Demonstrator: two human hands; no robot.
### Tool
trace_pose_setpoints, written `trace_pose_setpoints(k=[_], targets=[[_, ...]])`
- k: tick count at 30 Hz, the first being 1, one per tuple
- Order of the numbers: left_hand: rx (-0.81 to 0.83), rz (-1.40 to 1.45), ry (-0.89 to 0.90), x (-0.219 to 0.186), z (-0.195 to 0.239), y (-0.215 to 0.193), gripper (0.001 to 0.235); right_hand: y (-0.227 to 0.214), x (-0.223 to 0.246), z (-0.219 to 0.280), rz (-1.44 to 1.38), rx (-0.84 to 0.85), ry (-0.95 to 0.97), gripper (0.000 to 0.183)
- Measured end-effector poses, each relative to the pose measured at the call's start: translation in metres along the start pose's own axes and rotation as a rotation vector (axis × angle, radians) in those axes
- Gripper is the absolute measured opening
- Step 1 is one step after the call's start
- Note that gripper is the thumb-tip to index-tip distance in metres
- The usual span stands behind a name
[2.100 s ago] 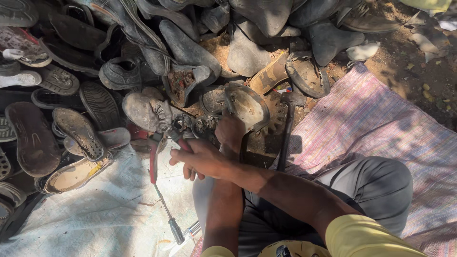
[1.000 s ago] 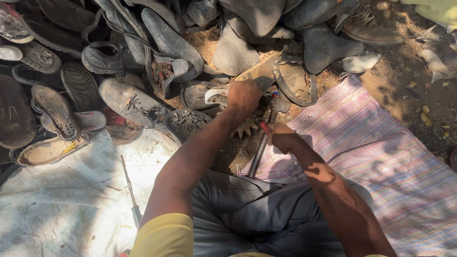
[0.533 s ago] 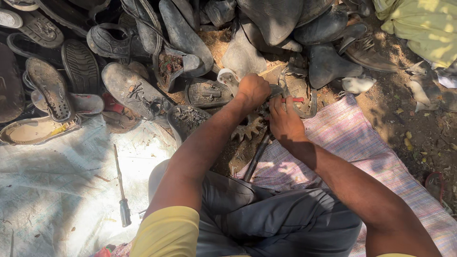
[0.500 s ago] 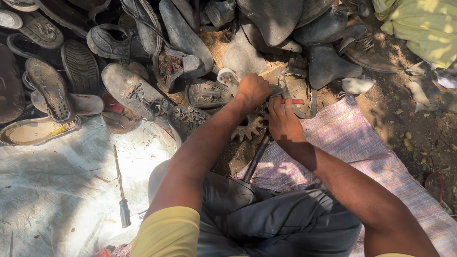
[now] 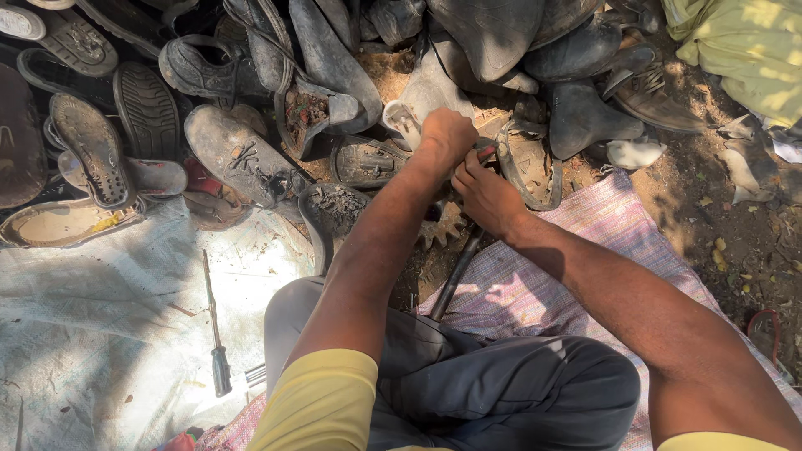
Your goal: The person sits on a mat surrounded by discarded footwear and uses a hammer and pliers to separate the sole from a boot. They repeatedly strike the sole with the hammer and pull at the material with their hands and pliers to detach it from the upper part of the boot.
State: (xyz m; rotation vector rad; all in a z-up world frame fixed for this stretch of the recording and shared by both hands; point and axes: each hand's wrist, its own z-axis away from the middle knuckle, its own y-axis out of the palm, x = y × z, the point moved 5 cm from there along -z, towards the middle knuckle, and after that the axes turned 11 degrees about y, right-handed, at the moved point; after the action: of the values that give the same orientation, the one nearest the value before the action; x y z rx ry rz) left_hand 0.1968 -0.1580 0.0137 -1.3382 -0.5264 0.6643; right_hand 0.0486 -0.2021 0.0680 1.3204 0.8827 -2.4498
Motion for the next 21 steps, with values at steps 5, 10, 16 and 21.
trace_pose_setpoints(k=[5, 10, 16, 21], targets=[[-0.092, 0.069, -0.037, 0.011, 0.015, -0.022, 0.018, -0.012, -0.008, -0.009, -0.040, -0.012, -0.041, 0.027], [-0.896, -0.109, -0.026, -0.010, 0.091, -0.068, 0.033, -0.011, -0.021, -0.011, -0.032, 0.050, -0.073, 0.026], [-0.781, 1.017, -0.424, -0.004, 0.097, 0.042, 0.073, 0.005, -0.009, 0.003, -0.097, -0.024, -0.016, 0.026], [-0.578, 0.682, -0.342, -0.007, 0.056, 0.104, 0.028, 0.003, -0.009, 0.000, -0.102, -0.009, 0.087, 0.028]])
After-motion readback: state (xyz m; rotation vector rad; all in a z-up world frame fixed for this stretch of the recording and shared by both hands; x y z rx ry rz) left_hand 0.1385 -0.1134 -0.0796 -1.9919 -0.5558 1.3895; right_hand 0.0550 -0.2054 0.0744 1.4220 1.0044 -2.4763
